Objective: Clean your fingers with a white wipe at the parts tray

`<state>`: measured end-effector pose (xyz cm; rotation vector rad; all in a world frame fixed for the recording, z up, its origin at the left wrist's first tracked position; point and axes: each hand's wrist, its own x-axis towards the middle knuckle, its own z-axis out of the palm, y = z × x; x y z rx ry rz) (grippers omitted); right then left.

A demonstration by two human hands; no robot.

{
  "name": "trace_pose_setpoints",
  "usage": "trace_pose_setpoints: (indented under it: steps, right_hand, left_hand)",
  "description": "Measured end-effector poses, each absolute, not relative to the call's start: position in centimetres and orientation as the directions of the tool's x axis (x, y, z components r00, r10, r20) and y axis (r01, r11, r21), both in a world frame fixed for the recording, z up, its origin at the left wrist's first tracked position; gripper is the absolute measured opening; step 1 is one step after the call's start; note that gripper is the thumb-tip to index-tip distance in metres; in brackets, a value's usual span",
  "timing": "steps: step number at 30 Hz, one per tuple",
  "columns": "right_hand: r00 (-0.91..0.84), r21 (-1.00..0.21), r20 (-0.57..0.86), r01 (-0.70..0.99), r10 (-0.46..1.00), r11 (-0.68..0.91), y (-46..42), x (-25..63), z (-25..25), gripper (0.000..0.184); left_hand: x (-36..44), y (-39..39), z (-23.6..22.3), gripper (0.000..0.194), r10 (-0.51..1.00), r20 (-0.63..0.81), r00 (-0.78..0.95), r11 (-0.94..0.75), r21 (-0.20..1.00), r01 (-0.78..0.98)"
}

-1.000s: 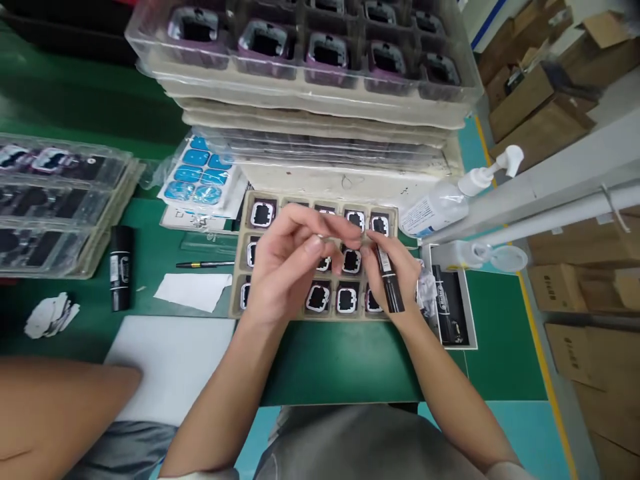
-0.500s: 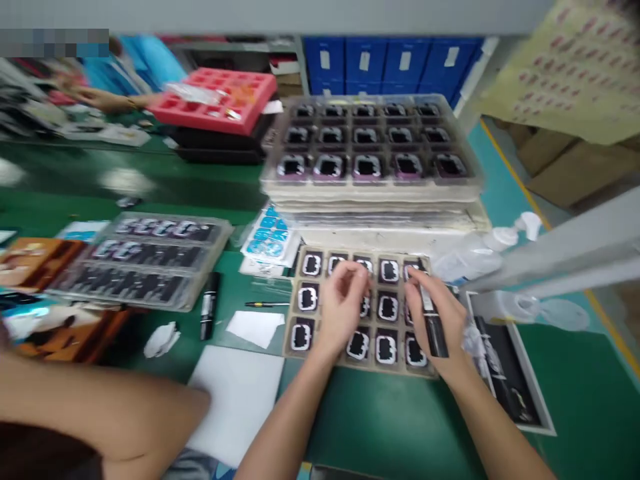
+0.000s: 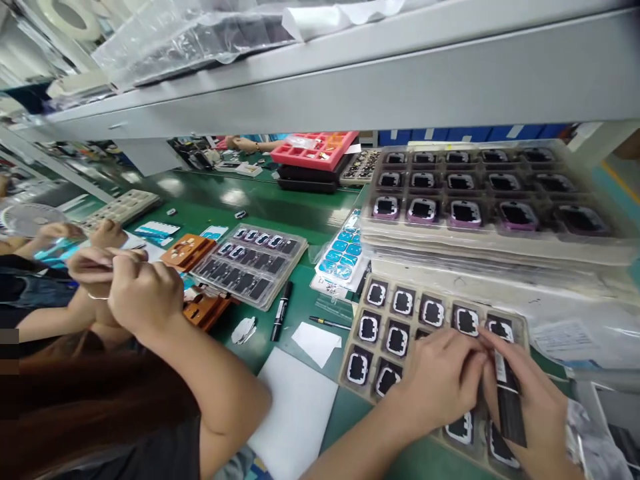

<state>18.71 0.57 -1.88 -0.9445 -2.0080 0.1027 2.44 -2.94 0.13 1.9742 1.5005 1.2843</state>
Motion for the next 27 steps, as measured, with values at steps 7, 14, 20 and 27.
trace_pose_setpoints:
  steps: [7, 14, 20, 27]
  right_hand:
    - [-0.366, -0.243, 0.765, 0.598, 0.530, 0.764, 0.8, 18.6, -1.1, 0.055]
    - [-0.264, -0.306, 0.767, 0.650, 0.585, 0.695, -0.1, 17.6, -0.2, 0.063]
    - [-0.214, -0.328, 0.775, 0.669, 0.595, 0.668, -0.4, 17.8, -0.6, 0.071]
    - [-0.261, -0.263, 0.822, 0.615, 0.506, 0.744, 0.4, 18.2, -0.6, 0.056]
  left_hand:
    - [2.4, -2.7, -0.1, 0.019, 0.881, 0.474, 0.016, -0.403, 0.731, 0.550]
    - [2.4, -2.5, 0.1, 0.017, 0.903, 0.429, 0.012, -0.391, 0.811, 0.435]
    - [2.3, -2.6, 0.4, 0.014, 0.929, 0.369, 0.031, -0.361, 0.886, 0.291]
    - [2.4, -2.5, -0.2, 0.012, 0.954, 0.301, -0.003, -0.294, 0.936, 0.191]
